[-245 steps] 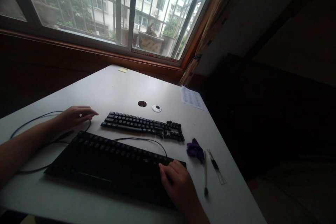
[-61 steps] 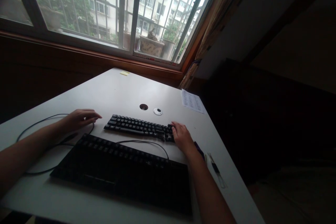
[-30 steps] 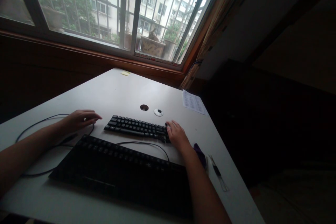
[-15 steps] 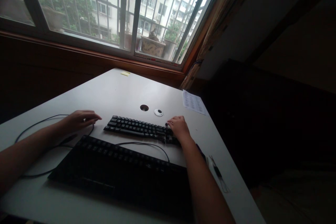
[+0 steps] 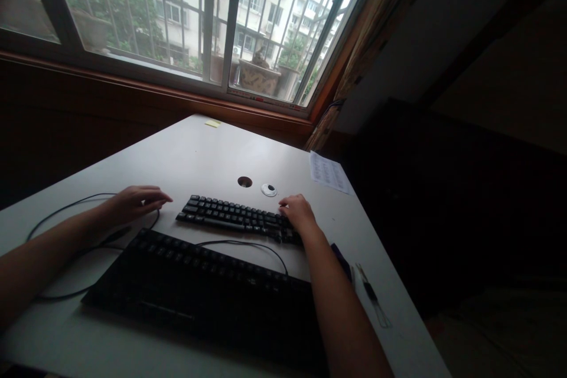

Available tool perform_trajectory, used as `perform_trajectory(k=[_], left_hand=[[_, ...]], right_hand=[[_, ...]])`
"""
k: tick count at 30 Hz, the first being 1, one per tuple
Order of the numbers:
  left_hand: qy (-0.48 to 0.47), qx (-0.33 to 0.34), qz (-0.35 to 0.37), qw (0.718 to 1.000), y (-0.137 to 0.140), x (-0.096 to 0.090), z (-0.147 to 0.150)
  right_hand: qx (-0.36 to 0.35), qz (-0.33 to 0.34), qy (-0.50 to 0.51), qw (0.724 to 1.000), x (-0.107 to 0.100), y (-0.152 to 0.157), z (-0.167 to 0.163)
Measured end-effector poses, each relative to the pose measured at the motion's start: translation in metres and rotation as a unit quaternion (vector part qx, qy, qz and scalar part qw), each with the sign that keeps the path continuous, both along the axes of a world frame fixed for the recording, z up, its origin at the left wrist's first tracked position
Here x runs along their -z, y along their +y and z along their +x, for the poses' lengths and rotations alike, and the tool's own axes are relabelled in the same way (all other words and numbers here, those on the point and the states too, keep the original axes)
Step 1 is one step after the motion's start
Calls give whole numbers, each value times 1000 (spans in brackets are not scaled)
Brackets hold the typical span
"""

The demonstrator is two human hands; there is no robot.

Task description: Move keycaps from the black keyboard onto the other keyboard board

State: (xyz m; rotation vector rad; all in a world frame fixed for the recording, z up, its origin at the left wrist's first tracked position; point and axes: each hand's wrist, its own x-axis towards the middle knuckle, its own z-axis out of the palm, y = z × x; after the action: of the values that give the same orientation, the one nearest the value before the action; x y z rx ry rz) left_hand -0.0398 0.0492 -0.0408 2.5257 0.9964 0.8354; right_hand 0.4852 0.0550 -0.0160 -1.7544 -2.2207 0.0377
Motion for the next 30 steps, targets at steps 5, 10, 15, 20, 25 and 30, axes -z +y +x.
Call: perform_trajectory(k=[5, 10, 15, 20, 25, 30], left_hand=[[4, 1, 0, 1000, 0, 1, 0], [5, -3, -2, 1000, -1, 0, 1], [17, -4, -4, 1000, -1, -3, 1], [16, -8, -9, 1000, 0, -1, -1], [12, -16, -10, 1000, 1, 2, -1], [13, -26, -14, 999, 3, 3, -1]], right_hand=[[-16, 29, 68, 997, -6, -12, -3], [-16, 58, 163, 985, -13, -43, -4], [-15, 72, 245, 967, -16, -91, -4], [-13, 79, 282, 956, -23, -140, -7], [-20, 85, 270, 959, -25, -180, -13], [-32, 101, 266, 958, -21, -207, -22]])
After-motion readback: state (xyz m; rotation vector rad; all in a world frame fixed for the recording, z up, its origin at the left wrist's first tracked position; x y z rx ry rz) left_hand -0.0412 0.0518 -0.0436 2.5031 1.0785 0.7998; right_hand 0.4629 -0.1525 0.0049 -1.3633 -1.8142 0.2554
